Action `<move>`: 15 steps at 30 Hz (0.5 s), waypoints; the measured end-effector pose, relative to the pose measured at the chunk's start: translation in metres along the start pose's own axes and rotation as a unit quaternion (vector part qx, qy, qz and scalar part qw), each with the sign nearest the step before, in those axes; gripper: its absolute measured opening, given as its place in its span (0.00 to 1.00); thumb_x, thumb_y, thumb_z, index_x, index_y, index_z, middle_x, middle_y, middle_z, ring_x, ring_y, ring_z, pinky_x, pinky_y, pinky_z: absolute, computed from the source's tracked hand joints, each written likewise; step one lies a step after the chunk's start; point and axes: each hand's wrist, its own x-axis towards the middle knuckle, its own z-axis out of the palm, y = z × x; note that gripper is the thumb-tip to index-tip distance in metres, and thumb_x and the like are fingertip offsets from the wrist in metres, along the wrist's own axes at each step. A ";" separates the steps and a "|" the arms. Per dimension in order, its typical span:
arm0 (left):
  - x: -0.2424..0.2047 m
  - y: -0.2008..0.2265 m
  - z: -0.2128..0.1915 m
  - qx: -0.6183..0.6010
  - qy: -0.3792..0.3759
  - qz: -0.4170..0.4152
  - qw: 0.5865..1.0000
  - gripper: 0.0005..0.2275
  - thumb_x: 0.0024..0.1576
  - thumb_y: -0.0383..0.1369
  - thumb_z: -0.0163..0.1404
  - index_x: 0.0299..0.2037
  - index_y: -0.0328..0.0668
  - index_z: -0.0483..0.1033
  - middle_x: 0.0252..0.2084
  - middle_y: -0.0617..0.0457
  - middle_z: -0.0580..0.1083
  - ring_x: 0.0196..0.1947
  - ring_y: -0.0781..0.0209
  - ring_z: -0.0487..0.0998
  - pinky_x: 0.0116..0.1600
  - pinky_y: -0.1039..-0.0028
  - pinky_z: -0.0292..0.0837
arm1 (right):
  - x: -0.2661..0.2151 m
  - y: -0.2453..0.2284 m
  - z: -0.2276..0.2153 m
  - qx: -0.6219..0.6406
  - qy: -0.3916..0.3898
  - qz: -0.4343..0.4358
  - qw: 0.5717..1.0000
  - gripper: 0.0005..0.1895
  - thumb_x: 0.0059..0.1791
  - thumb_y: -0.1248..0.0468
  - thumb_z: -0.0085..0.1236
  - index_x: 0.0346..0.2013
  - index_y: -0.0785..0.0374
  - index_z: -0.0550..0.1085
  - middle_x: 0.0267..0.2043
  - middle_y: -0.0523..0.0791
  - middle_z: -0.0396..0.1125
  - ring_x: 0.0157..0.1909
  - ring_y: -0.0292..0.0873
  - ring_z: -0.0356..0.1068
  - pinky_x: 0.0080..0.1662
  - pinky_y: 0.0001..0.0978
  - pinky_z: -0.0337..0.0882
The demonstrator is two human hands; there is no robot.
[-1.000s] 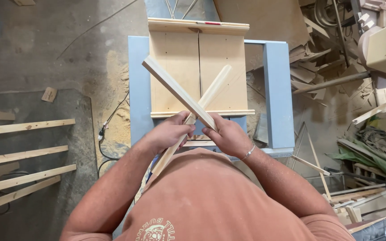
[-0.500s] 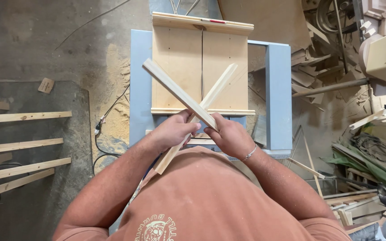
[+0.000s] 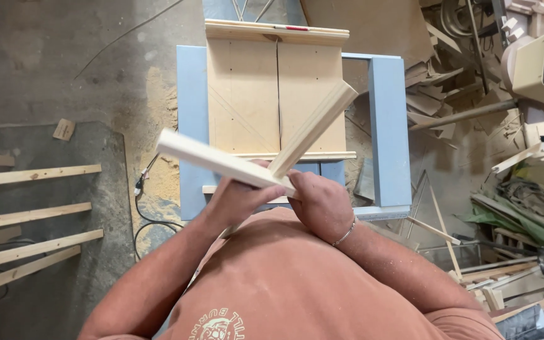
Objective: Fitting pre-cut wooden slats together to test joinery on a table saw sled
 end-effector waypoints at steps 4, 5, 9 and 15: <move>-0.012 0.039 -0.020 0.055 -0.040 0.092 0.993 0.19 0.48 0.52 0.60 0.38 0.48 0.82 0.31 0.49 0.79 0.36 0.55 0.79 0.45 0.66 0.75 | 0.002 0.001 -0.015 0.007 0.081 -0.097 0.992 0.14 0.49 0.46 0.56 0.33 0.51 0.68 0.26 0.39 0.59 0.32 0.44 0.70 0.36 0.37 0.69; -0.015 0.040 -0.018 0.057 -0.042 0.091 0.993 0.19 0.48 0.52 0.60 0.38 0.48 0.82 0.31 0.49 0.79 0.36 0.55 0.79 0.45 0.66 0.75 | 0.002 0.000 -0.020 0.009 0.082 -0.095 0.992 0.14 0.49 0.46 0.56 0.33 0.51 0.68 0.26 0.39 0.59 0.32 0.44 0.70 0.36 0.37 0.69; -0.022 0.027 -0.007 -0.065 -0.018 0.175 0.982 0.15 0.47 0.46 0.64 0.36 0.48 0.82 0.29 0.55 0.76 0.31 0.68 0.73 0.38 0.74 0.73 | -0.002 -0.008 -0.039 0.008 0.056 -0.121 0.991 0.20 0.50 0.44 0.57 0.32 0.56 0.67 0.27 0.42 0.61 0.34 0.48 0.71 0.37 0.40 0.69; -0.004 -0.025 0.004 -0.193 -0.053 0.217 0.955 0.21 0.46 0.42 0.69 0.45 0.41 0.79 0.32 0.55 0.76 0.33 0.72 0.70 0.40 0.79 0.71 | -0.005 -0.021 -0.063 -0.044 0.027 -0.102 0.993 0.20 0.46 0.44 0.62 0.35 0.55 0.68 0.28 0.42 0.62 0.33 0.47 0.71 0.37 0.40 0.70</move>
